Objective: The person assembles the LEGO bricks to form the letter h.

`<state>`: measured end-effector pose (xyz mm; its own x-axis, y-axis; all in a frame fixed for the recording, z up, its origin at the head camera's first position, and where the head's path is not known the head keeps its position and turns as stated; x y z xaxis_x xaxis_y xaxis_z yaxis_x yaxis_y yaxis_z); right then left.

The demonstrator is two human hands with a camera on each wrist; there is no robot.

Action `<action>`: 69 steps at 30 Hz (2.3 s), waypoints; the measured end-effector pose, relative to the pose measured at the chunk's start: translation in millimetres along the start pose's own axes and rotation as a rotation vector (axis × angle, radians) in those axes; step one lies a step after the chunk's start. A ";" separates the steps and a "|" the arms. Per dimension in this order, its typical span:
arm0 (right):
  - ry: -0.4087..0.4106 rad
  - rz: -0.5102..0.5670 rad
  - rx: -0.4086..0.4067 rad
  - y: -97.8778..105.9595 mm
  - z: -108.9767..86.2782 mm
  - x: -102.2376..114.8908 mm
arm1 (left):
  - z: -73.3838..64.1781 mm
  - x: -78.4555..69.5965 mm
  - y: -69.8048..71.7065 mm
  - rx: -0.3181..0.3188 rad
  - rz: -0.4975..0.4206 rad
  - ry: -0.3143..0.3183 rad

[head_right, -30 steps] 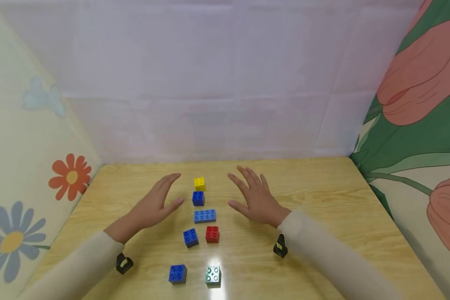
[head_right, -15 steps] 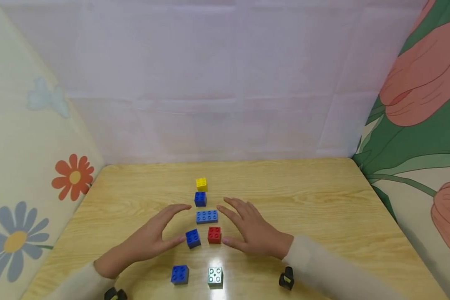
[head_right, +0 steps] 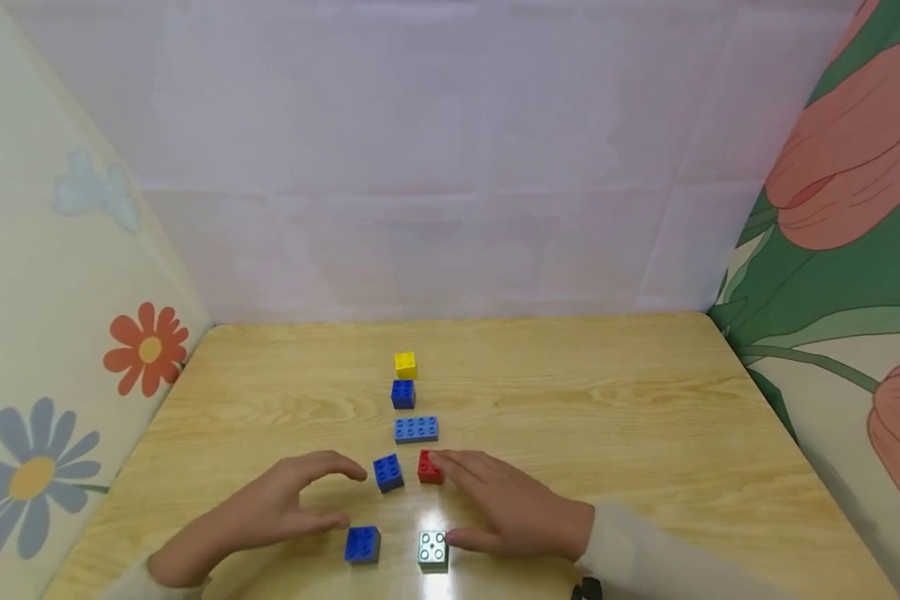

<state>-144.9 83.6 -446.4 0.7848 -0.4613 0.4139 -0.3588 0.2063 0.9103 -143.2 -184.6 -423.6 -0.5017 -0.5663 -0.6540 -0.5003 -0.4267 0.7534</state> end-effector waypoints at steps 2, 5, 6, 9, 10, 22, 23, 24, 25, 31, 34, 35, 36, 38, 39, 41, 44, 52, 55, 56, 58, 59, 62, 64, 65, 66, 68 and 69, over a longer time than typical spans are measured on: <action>0.009 0.025 0.008 -2.7 -1.6 1.9 | -2.0 -0.6 -2.3 0.058 -0.021 0.018; 0.039 0.076 0.011 -6.3 -2.9 4.3 | -3.4 -0.3 -7.1 0.137 -0.049 0.049; 0.051 0.091 0.009 -7.4 -2.9 5.0 | -3.4 0.2 -8.8 0.157 -0.052 0.056; 0.091 0.119 0.005 -10.1 -1.7 7.5 | -2.9 3.0 -13.9 0.191 -0.061 0.062; 0.103 0.126 0.005 -10.9 -1.1 8.5 | -2.4 4.0 -15.4 0.200 -0.059 0.065; 0.088 0.217 0.074 -19.8 5.0 10.9 | -1.2 8.9 -27.6 0.253 -0.048 0.071; 0.080 0.221 0.084 -20.6 5.2 11.0 | -0.8 8.9 -28.1 0.255 -0.051 0.075; 0.075 0.223 0.091 -21.3 5.4 11.1 | -0.5 8.6 -28.4 0.255 -0.052 0.076; 0.072 0.223 0.095 -21.6 5.5 11.3 | -0.1 8.1 -28.6 0.255 -0.053 0.078; 0.068 0.216 0.100 -22.2 5.9 12.3 | 1.9 4.9 -28.0 0.243 -0.027 0.067; 0.076 0.212 0.090 -22.9 5.7 11.8 | 3.9 4.9 -28.7 0.245 -0.020 0.069; 0.080 0.210 0.086 -23.2 5.7 11.7 | 4.6 5.0 -29.0 0.245 -0.019 0.070; 0.085 0.207 0.082 -22.9 5.5 11.7 | 5.4 5.0 -29.3 0.246 -0.017 0.071; 0.090 0.206 0.073 -22.9 5.2 11.7 | 6.7 4.8 -29.7 0.242 -0.004 0.071; 0.091 0.205 0.067 -22.5 5.2 11.9 | 7.3 4.6 -29.8 0.240 0.002 0.071; 0.094 0.202 0.055 -21.6 5.3 12.3 | 8.7 3.8 -29.9 0.238 0.009 0.073; 0.086 0.211 0.040 -19.7 5.4 12.3 | 10.6 2.2 -29.6 0.234 0.012 0.076; 0.072 0.238 0.041 -17.8 6.8 11.5 | 13.9 -1.9 -28.5 0.225 0.015 0.072; 0.071 0.243 0.042 -17.4 7.4 11.5 | 14.9 -1.6 -28.9 0.227 0.016 0.073; 0.072 0.244 0.040 -17.1 7.4 11.5 | 15.2 -1.3 -29.0 0.228 0.016 0.073; 0.070 0.248 0.036 -16.8 7.6 11.1 | 15.7 -0.5 -29.6 0.228 0.016 0.072; 0.069 0.249 0.034 -16.5 7.7 10.9 | 16.0 0.2 -30.2 0.228 0.013 0.073; 0.062 0.257 0.033 -16.3 7.7 10.1 | 16.4 2.4 -32.9 0.229 -0.009 0.078; 0.057 0.260 0.032 -15.9 8.0 9.8 | 17.0 3.5 -34.6 0.228 -0.021 0.079; 0.055 0.263 0.028 -15.5 8.2 9.5 | 17.6 3.8 -35.1 0.227 -0.026 0.078; 0.053 0.267 0.022 -15.1 8.3 9.2 | 18.3 4.0 -35.6 0.226 -0.029 0.077; 0.057 0.271 0.006 -13.8 8.4 9.4 | 19.7 3.8 -36.1 0.223 -0.034 0.076; 0.064 0.271 -0.006 -13.0 8.3 9.7 | 20.4 3.8 -36.4 0.223 -0.034 0.077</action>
<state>-136.9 69.3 -454.2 0.6910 -0.3334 0.6414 -0.5571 0.3198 0.7664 -141.3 -156.9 -454.9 -0.4311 -0.6100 -0.6648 -0.6634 -0.2851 0.6918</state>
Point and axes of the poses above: each hand's wrist, its own z-axis towards the middle knuckle, its own y-axis out of the back of the hand, x = y × z, the point moved 5 cm from there along z, towards the middle knuckle, and after that the axes turned 7 degrees about x, right-handed, at the moved point
